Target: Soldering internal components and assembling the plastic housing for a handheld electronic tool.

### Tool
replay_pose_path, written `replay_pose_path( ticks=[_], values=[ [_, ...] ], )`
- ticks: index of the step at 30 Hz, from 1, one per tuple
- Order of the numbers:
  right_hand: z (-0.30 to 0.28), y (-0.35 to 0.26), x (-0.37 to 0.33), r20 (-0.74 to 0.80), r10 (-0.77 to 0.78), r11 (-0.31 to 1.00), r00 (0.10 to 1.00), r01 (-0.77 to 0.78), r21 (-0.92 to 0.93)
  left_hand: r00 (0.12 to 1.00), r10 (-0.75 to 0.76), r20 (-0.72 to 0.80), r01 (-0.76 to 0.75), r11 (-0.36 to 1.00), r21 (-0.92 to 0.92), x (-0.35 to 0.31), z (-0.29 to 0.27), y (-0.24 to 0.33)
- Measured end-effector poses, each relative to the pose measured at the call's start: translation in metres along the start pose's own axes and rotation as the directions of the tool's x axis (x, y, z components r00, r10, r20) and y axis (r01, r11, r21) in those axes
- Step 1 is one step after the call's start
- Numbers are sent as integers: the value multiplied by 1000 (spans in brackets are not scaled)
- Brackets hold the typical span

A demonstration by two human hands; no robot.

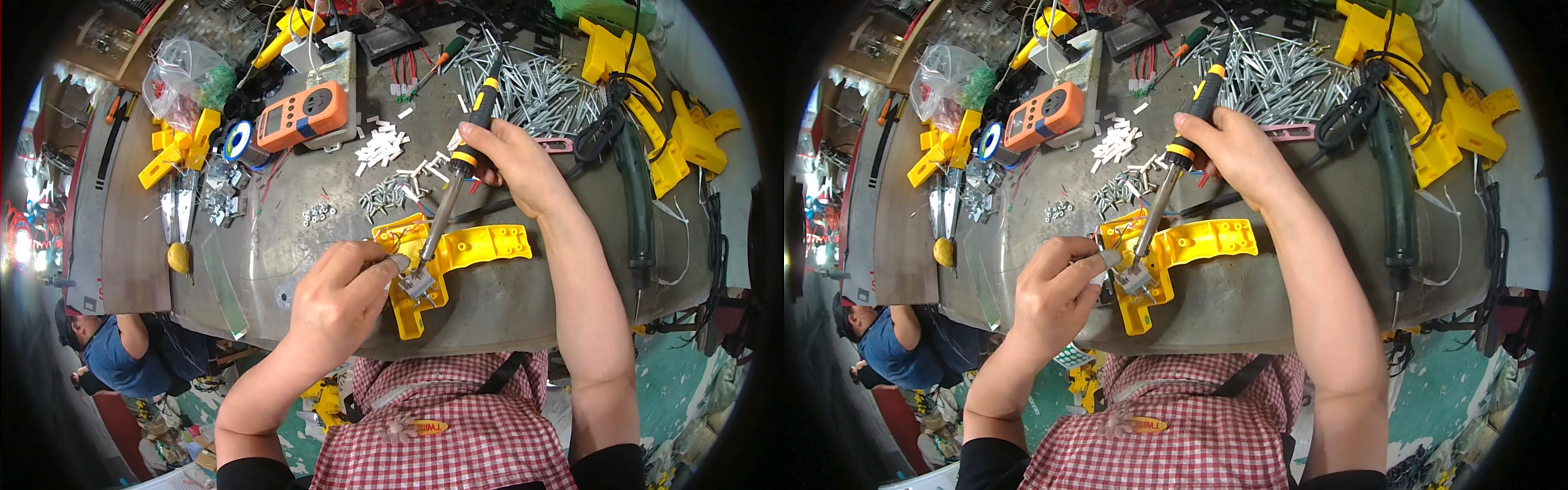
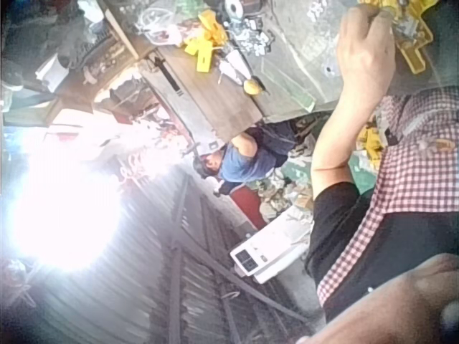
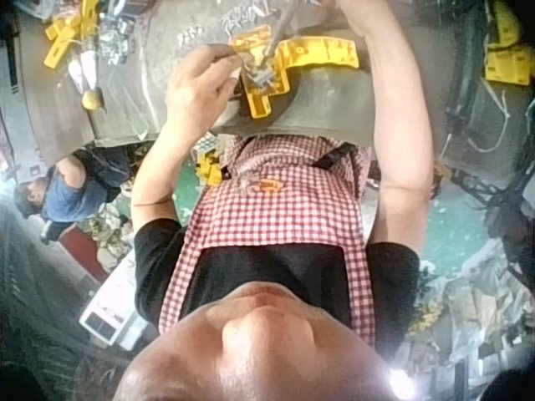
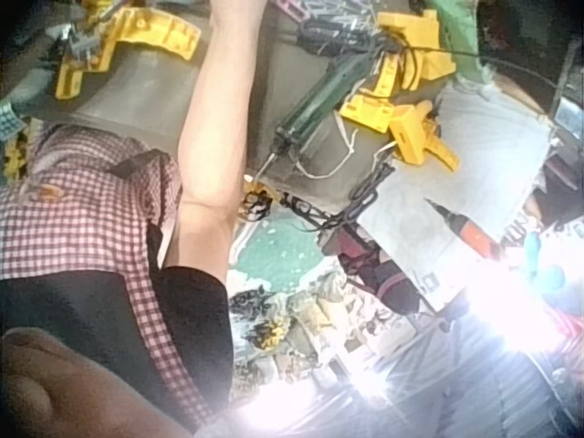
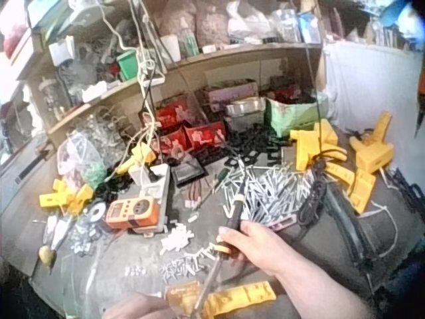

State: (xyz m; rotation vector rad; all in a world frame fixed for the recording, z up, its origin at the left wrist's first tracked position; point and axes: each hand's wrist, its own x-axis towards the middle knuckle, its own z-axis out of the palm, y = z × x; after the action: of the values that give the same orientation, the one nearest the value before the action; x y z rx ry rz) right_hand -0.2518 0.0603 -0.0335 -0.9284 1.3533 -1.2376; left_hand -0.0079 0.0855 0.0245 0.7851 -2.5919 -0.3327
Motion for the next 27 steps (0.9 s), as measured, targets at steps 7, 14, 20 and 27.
replay_pose_path(
  ticks=[7, 14, 20, 27],
  values=[
    [-2, 1, 1, 8, 16, 1000, 1000, -16, 21, 997, -65, 29, 63, 996, 58, 4, -25, -18],
    [0, -2, -2, 4, 23, 999, 1000, -23, 30, 586, -553, 593, 725, 30, -688, 40, -6, -47],
    [0, -3, -3, 28, 21, 998, 999, -22, 51, 536, -520, 665, 841, 259, -476, 67, 8, -60],
    [1, -6, -4, 22, 34, 998, 999, -35, 53, 622, -181, 762, 783, 143, -606, 77, 19, -66]
  ],
)
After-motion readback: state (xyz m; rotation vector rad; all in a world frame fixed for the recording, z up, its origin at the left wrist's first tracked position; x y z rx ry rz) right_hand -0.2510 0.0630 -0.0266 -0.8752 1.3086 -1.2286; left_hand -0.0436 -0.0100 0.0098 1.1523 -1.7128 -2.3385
